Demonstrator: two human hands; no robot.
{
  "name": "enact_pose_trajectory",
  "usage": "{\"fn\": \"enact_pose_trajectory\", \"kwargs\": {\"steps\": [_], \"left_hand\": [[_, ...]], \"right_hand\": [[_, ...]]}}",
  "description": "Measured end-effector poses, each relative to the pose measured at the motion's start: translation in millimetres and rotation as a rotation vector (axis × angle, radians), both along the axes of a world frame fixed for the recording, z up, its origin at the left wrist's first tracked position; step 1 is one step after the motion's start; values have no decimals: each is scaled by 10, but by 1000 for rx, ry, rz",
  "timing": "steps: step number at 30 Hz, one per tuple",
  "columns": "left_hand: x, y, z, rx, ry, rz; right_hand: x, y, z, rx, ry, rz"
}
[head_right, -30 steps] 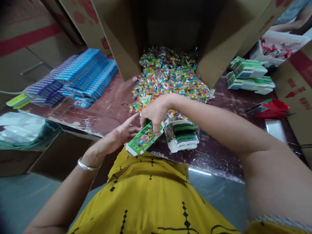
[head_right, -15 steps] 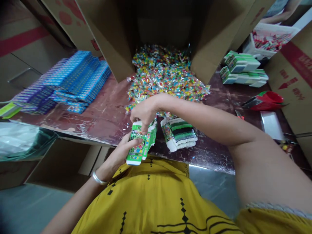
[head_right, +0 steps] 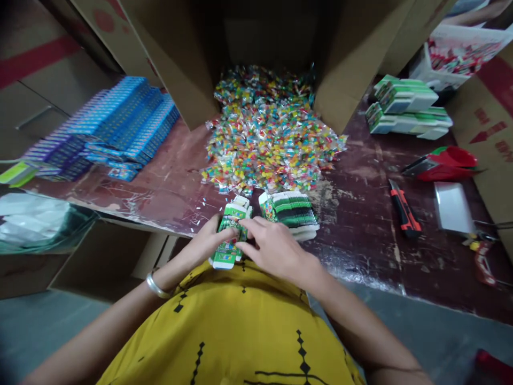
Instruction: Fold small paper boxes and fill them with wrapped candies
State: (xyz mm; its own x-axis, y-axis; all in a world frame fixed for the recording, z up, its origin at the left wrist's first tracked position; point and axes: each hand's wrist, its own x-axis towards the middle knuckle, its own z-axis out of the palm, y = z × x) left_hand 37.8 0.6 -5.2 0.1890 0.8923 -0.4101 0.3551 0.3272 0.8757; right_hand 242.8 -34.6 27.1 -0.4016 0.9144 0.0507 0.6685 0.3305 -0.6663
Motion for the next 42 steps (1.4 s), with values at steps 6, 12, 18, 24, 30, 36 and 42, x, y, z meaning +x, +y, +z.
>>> {"fn": "enact_pose_trajectory", "kwargs": {"steps": [6, 12, 18, 24, 30, 36, 42], "left_hand": [[93, -38, 259, 218, 516, -175], [304, -101, 336, 378, 899, -261], [237, -72, 444, 383, 812, -466], [-68, 206, 306, 386, 614, -396], [-126, 596, 13, 451, 448, -439], [-147, 682, -105, 457, 350, -440], [-124, 505, -180, 452, 204, -405]], "right_hand": [[-115, -78, -165, -61, 291, -101], [-178, -49, -307, -114, 332, -203], [-168, -30, -328, -118, 213, -247], [-191, -18, -342, -115, 190, -269], [-223, -47, -356, -134, 202, -302], [-275, -196, -465, -146, 138, -246], [-287, -179, -599, -88, 101, -311]]}}
